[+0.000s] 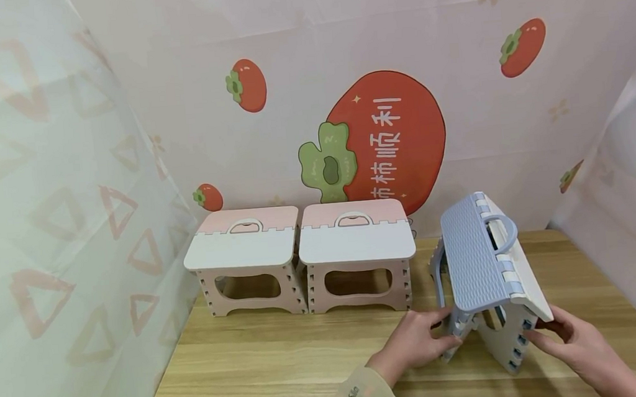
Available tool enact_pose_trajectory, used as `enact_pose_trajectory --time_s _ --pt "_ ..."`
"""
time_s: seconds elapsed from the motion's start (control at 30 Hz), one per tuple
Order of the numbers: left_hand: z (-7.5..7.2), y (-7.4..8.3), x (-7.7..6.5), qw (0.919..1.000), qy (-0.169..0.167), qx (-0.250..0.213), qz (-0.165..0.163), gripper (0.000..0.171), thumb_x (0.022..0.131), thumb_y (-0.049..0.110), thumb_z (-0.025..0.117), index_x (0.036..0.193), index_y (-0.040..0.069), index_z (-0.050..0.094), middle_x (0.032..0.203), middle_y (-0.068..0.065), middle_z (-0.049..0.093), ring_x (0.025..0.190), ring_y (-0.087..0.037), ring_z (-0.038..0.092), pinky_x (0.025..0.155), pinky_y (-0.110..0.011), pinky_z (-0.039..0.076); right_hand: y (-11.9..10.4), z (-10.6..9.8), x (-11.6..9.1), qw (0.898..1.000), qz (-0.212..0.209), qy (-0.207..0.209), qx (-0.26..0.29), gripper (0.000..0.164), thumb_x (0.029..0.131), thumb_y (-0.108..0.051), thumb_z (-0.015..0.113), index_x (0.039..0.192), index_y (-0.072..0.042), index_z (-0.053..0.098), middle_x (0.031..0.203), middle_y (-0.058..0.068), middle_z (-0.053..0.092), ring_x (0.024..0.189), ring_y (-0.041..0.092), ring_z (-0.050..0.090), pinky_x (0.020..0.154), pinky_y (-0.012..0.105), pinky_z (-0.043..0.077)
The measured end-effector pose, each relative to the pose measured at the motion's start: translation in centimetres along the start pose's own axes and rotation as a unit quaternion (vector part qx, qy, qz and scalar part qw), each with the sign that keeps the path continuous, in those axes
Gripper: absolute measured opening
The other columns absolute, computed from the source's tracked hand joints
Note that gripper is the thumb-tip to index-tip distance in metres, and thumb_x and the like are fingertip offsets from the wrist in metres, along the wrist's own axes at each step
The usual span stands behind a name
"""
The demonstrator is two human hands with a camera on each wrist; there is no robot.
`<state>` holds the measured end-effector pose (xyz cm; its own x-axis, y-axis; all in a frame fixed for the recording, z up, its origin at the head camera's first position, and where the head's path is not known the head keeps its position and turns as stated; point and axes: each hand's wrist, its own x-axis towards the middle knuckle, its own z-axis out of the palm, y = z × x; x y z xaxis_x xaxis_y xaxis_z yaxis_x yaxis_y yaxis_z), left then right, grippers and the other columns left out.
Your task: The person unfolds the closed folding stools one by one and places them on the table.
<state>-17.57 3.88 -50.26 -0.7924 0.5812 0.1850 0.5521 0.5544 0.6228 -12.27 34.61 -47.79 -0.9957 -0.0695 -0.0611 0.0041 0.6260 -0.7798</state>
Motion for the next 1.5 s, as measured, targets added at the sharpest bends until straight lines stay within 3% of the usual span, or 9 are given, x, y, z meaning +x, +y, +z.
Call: enact_pose_trajectory --time_s 0.7,0.93,1.23,1.5 --pt "-0.1 -0.1 -0.1 1.0000 0.000 -0.003 -0.001 0.057 0.096 0.042 0.072 0.147 0.022 0.057 0.134 0.002 0.066 0.119 -0.004 0.063 0.094 -0.014 0.051 0.4 -0.6 -0.1 1.000 0.014 -0.008 0.016 0.066 0.102 -0.030 0.066 0.152 0.004 0.041 0.114 -0.040 0.047 0.101 -0.017 0.052 0.075 0.020 0.055" --pt "0.0 -0.2 0.0 1.0000 0.005 0.002 0.002 0.057 0.095 0.042 0.073 0.146 0.021 0.059 0.133 0.002 0.067 0.118 -0.004 0.063 0.093 -0.012 0.051 0.4 -0.8 0.0 1.000 0.016 -0.005 0.003 0.067 0.102 -0.031 0.066 0.150 0.007 0.040 0.117 -0.033 0.049 0.100 -0.019 0.051 0.075 0.019 0.055" --pt "-0.1 -0.2 0.1 0.9999 -0.003 -0.001 -0.015 0.058 0.095 0.043 0.072 0.147 0.022 0.058 0.133 0.002 0.067 0.118 -0.004 0.063 0.093 -0.013 0.051 0.5 -0.9 -0.1 1.000 0.011 0.001 0.004 0.067 0.101 -0.030 0.067 0.149 0.008 0.041 0.113 -0.040 0.047 0.101 -0.014 0.055 0.075 0.019 0.056" --pt "-0.1 -0.2 0.1 0.9999 -0.003 0.002 -0.013 0.057 0.095 0.042 0.072 0.146 0.022 0.058 0.132 0.003 0.068 0.118 -0.004 0.063 0.094 -0.013 0.050 0.5 -1.1 0.1 1.000 0.029 -0.005 -0.003 0.069 0.103 -0.033 0.064 0.151 0.008 0.038 0.121 -0.023 0.050 0.097 -0.021 0.047 0.073 0.022 0.056"
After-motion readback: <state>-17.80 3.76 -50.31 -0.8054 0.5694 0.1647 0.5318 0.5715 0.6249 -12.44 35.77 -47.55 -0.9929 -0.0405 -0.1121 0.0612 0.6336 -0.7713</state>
